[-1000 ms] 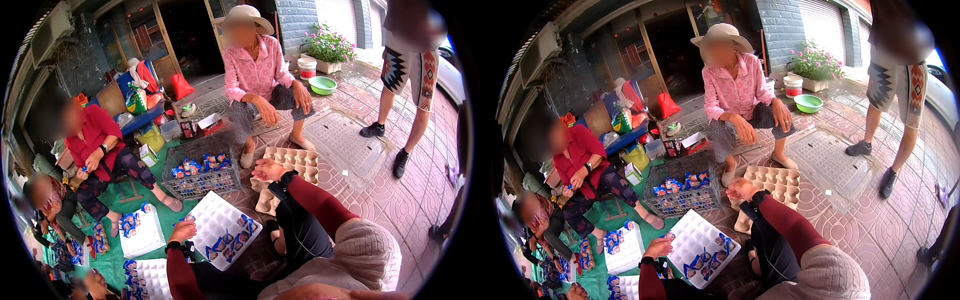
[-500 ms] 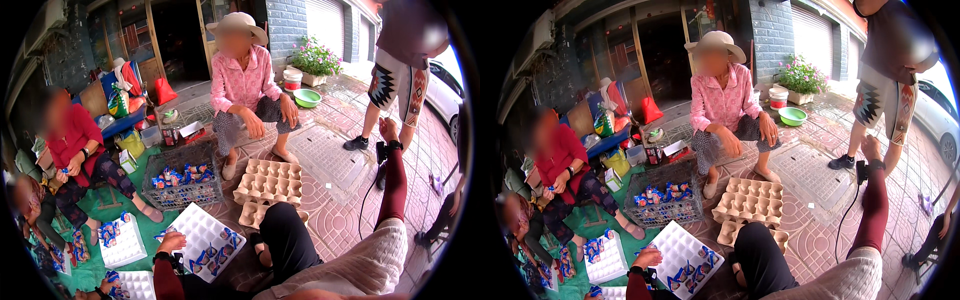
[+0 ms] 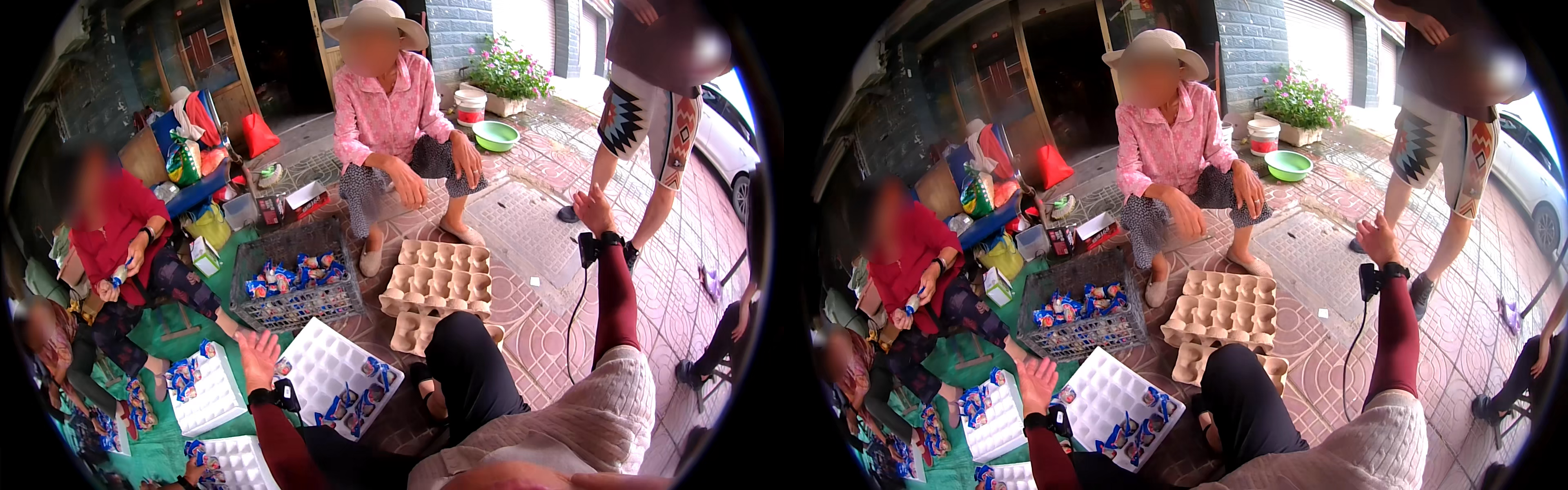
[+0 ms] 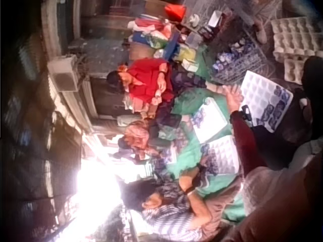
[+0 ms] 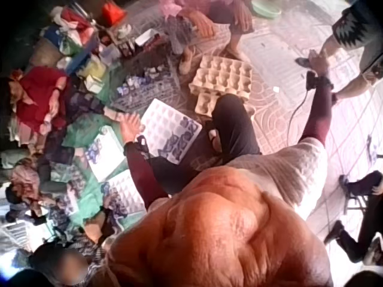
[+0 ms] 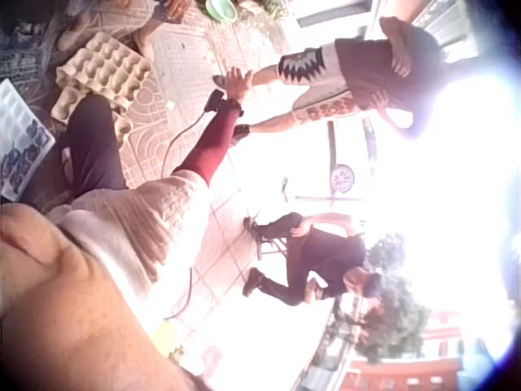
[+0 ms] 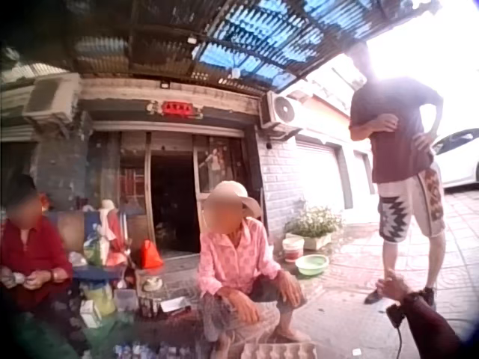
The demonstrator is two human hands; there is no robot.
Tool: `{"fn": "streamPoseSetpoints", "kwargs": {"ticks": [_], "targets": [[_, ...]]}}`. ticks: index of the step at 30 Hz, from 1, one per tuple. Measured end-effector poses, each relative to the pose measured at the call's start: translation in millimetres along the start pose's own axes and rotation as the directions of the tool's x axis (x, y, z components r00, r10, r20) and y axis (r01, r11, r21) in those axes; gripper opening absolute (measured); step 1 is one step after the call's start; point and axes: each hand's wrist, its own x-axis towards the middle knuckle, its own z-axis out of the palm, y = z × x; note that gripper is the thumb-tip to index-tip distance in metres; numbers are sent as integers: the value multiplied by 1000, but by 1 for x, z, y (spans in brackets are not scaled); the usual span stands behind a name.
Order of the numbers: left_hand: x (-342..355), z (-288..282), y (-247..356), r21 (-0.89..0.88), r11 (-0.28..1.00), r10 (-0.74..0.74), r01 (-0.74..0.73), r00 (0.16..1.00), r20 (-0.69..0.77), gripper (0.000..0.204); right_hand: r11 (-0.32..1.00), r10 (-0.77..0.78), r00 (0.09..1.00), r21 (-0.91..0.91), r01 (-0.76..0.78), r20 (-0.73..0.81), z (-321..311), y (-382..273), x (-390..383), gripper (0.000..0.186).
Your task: The person takes small blue and silver packaged food items from a large plastic crate and places them into white plastic sorting trays by hand.
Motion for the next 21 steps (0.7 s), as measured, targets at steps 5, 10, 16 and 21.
{"fn": "streamPoseSetpoints", "kwargs": {"ticks": [5,10,16,21], "targets": [[18,-2,-9,-281,958,-104,56,981,-161,92,974,206,967,-66,-218,-146,57,92,-16,55],[42,16,-49,-102,974,-209,200,974,-82,94,962,195,970,-167,-218,-145,29,5,5,51],[39,-4,-47,17,967,-250,254,960,-125,94,896,-211,941,-438,76,-267,76,-79,-17,48],[44,-34,-57,101,958,-251,268,955,-159,98,861,-312,933,-467,199,-178,71,-116,-15,44]]}}
